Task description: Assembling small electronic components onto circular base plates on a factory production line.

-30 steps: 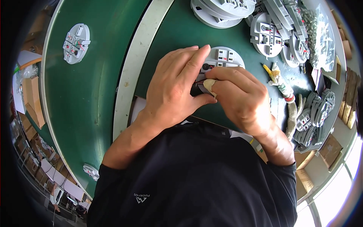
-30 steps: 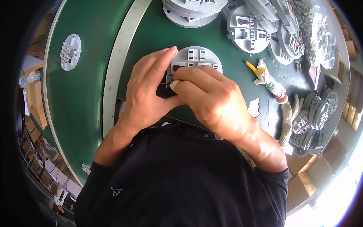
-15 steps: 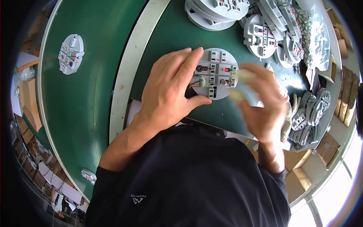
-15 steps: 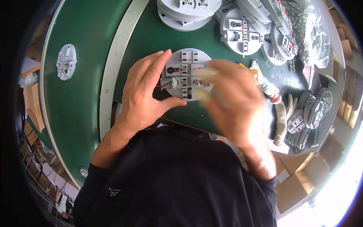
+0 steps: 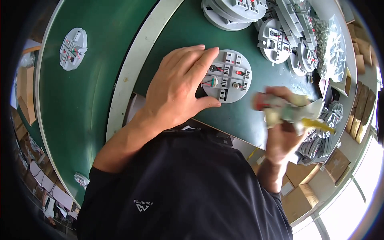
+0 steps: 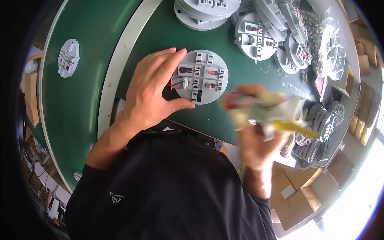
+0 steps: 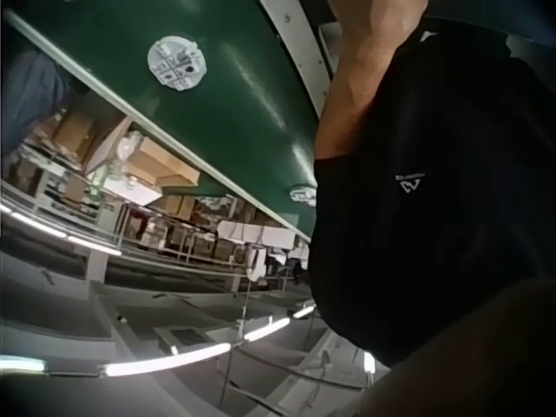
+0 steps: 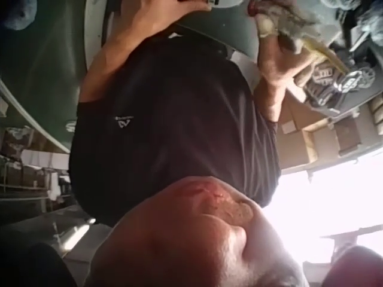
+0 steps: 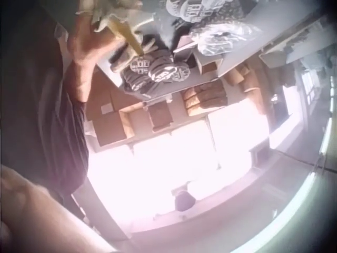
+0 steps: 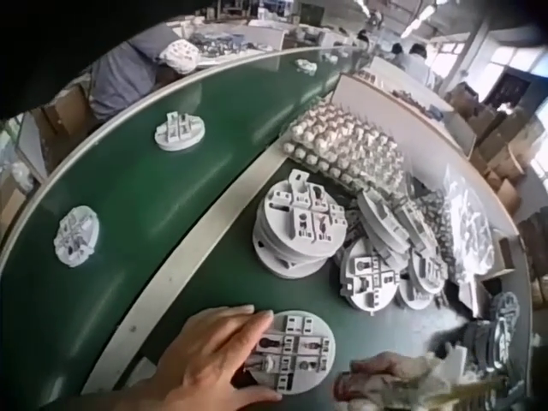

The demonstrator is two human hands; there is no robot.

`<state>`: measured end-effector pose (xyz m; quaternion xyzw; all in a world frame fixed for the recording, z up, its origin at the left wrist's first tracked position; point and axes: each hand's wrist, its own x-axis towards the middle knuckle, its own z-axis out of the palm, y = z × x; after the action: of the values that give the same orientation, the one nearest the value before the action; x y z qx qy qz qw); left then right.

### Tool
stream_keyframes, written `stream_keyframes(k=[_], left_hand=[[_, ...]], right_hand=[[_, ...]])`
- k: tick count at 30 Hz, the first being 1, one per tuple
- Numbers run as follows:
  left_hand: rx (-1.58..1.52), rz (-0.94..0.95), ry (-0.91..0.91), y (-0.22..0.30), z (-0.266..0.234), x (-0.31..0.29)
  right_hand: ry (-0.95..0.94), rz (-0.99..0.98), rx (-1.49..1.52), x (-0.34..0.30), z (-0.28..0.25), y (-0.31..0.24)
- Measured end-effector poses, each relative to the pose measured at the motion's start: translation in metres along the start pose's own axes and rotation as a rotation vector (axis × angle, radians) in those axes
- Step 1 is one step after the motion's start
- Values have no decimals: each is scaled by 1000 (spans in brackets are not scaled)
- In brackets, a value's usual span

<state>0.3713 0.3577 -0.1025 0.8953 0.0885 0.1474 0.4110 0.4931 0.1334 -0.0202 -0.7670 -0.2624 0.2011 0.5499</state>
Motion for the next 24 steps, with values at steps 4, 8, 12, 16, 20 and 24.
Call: stream_keyframes(k=[4, 8, 12, 16, 20, 24], left_hand=[[22, 7, 7, -9, -3, 0], [13, 26, 31, -14, 1, 6], [-10, 38, 34, -15, 1, 9], [-25, 32, 31, -9, 4, 14], [-7, 79, 63, 7, 6, 23], [65, 149, 89, 19, 24, 36]], right_hand=[[-113, 6, 262, 16, 63, 3], [-243, -61, -133, 24, 74, 5], [-256, -145, -254, 28, 76, 12], [61, -17, 249, 12, 49, 31], [328, 166, 9, 10, -9, 32], [251, 220, -292, 12, -34, 44]])
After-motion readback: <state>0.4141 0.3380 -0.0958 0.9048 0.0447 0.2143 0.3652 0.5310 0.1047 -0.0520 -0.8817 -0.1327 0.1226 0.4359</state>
